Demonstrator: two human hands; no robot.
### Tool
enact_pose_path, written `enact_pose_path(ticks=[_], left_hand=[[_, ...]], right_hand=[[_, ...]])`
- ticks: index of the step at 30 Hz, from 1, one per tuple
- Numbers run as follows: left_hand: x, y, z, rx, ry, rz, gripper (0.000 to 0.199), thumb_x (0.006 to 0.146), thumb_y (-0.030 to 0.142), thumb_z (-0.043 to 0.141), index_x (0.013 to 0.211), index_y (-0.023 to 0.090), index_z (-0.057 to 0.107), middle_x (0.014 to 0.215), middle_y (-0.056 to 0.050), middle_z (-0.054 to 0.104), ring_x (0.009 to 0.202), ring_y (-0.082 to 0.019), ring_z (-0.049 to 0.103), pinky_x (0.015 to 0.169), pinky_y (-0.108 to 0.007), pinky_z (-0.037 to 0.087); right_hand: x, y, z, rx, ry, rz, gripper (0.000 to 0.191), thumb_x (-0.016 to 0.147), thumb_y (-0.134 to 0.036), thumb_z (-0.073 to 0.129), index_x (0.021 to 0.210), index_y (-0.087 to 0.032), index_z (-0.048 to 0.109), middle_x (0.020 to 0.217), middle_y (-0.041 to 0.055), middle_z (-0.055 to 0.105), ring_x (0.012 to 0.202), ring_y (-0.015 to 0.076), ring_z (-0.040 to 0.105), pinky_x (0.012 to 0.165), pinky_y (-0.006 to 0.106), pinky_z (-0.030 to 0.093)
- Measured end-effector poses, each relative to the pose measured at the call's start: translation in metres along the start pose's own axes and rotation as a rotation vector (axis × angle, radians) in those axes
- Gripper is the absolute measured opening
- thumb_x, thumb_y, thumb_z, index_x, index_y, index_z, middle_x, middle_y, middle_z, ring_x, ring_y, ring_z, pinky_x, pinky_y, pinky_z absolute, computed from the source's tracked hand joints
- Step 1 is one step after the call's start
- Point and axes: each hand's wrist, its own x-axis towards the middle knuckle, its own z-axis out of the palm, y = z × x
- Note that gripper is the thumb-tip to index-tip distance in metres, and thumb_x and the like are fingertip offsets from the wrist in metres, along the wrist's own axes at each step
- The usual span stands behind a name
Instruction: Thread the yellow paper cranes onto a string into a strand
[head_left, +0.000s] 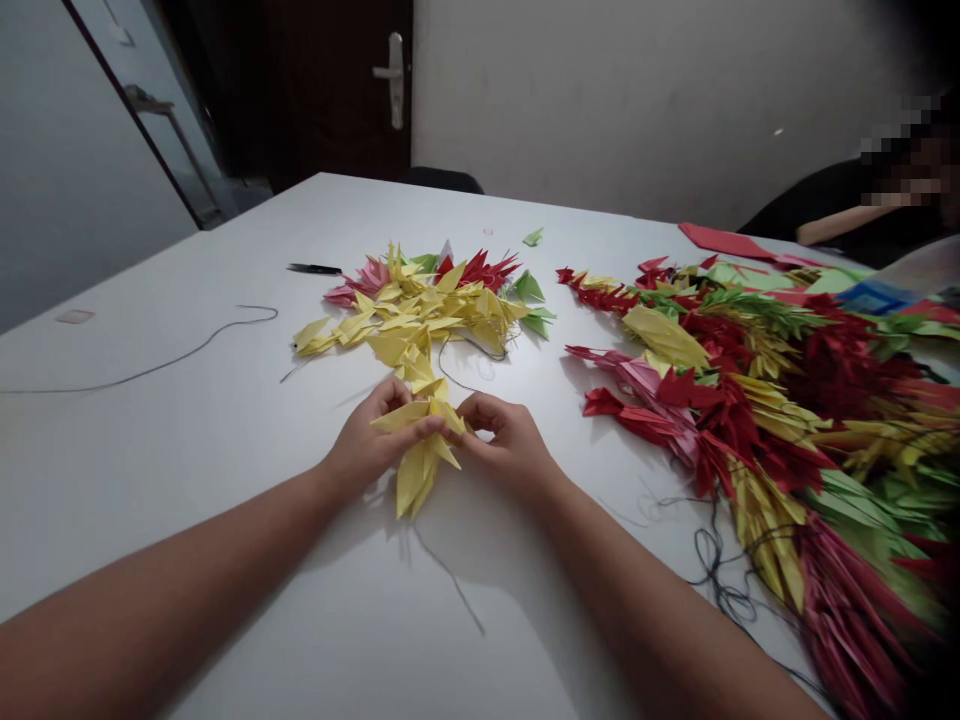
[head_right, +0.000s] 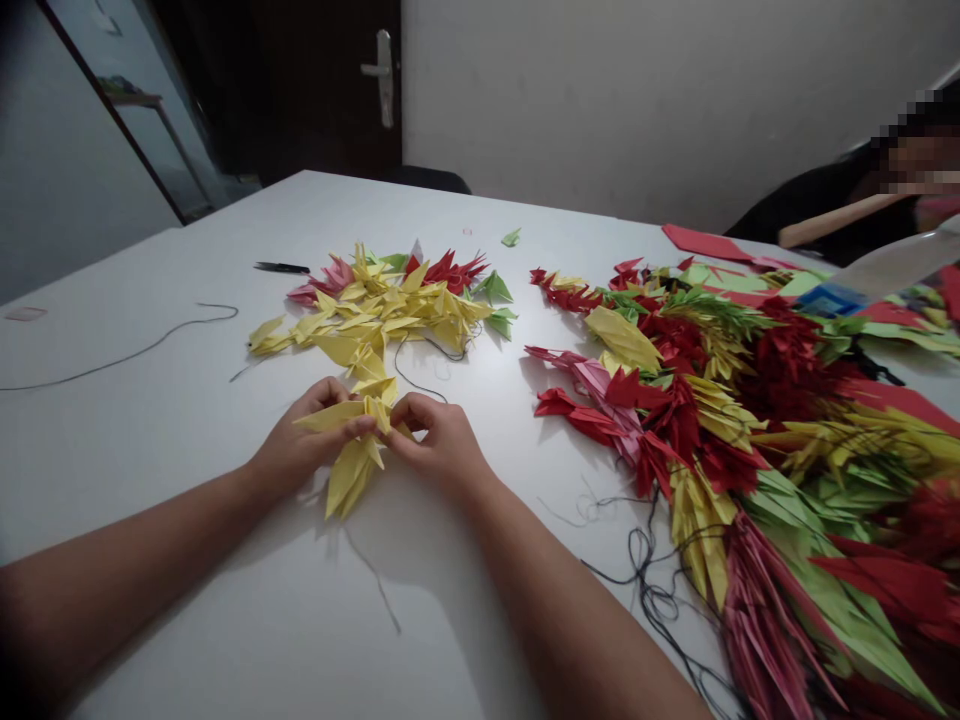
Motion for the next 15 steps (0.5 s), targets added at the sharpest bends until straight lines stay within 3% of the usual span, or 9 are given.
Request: enact_pose_path(ticks=[8, 15], left_hand=[[0.0032, -0.0041, -0.0041, -0.123, -0.077, -0.081, 0.037, 0.067, 0.042, 0.07, 0.088, 0.021, 0.047, 0.073, 0.005, 0.054, 0.057, -0.009, 0.049, 0.053, -0.019, 0.037], [0.0033, -0.0072, -0.0057, -0.1, -0.094, -0.087, 0.035, 0.07, 0.042, 0.069, 0.094, 0.021, 0.053, 0.071, 0.003, 0.058, 0.054, -0.009, 0.049, 0.053, -0.021, 0.036]], right_hand=[[0.0015, -0.0034, 0.0008, 0.086, 0.051, 0.11, 0.035, 0.065, -0.045, 0.068, 0.059, -0.016, 0.051, 0.054, -0.0023, 0.05, 0.051, 0.0072, 0.043, 0.048, 0.02, 0.035], [0.0005, -0.004, 0.002, 0.172, 0.073, 0.166, 0.04, 0.061, -0.049, 0.071, 0.056, -0.016, 0.05, 0.051, -0.0041, 0.044, 0.048, 0.0062, 0.037, 0.044, 0.019, 0.03]])
